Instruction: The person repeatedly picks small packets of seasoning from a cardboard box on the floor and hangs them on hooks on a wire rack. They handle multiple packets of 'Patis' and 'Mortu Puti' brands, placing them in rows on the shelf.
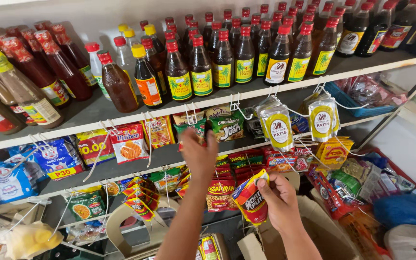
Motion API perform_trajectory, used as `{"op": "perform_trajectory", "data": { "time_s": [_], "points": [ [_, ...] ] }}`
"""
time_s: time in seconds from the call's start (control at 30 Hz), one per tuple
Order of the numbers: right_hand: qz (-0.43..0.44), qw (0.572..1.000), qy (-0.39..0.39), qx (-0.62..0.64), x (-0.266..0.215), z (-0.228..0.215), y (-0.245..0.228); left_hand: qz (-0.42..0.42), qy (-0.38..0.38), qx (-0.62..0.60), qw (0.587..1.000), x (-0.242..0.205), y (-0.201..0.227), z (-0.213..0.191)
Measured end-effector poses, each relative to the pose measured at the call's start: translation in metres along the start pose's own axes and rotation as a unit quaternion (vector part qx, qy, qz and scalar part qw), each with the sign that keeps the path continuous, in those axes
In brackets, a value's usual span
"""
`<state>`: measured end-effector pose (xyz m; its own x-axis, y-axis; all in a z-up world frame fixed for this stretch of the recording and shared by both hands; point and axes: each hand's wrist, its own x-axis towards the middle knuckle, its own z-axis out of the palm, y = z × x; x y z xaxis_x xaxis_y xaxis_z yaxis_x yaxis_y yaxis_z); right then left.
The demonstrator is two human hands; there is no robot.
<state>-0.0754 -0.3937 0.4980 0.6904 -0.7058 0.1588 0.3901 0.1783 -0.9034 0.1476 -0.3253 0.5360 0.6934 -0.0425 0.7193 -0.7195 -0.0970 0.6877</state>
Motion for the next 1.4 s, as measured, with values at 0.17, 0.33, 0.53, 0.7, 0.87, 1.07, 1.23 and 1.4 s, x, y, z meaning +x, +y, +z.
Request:
{"op": "perform_trajectory", "data": {
  "time_s": [0.17,0.33,0.53,0.7,0.87,1.07,1.23,1.4],
  "points": [
    [-0.039,0.999,0.016,0.013,-0.007,-0.012,-0.004,-0.091,-0.196,-0.164,0.963,0.003,-0.014,0.081],
    [-0.049,0.997,0.032,0.050,-0.010,-0.025,-0.012,-0.195,-0.273,-0.233,0.913,0.052,-0.027,0.118],
    [-0.034,0.997,0.066,0.009,-0.011,-0.027,-0.026,-0.158,-0.248,-0.308,0.905,0.049,-0.049,0.120],
    [-0.063,0.997,0.033,0.013,0.003,-0.001,-0.036,-0.215,-0.227,-0.359,0.879,0.051,-0.057,0.113],
    [-0.080,0.996,0.012,-0.034,0.016,0.029,-0.050,-0.231,-0.245,-0.264,0.904,0.046,-0.036,0.082],
    [-0.111,0.972,-0.018,-0.206,0.051,0.058,-0.084,-0.256,-0.201,-0.403,0.855,0.014,0.016,0.017],
    [-0.131,0.973,-0.059,-0.182,0.075,0.076,-0.103,-0.241,-0.266,-0.518,0.776,0.043,0.060,-0.014],
    [-0.151,0.948,-0.055,-0.275,0.083,0.081,-0.113,-0.153,-0.400,-0.375,0.822,0.074,0.085,-0.034]
  ]
}}
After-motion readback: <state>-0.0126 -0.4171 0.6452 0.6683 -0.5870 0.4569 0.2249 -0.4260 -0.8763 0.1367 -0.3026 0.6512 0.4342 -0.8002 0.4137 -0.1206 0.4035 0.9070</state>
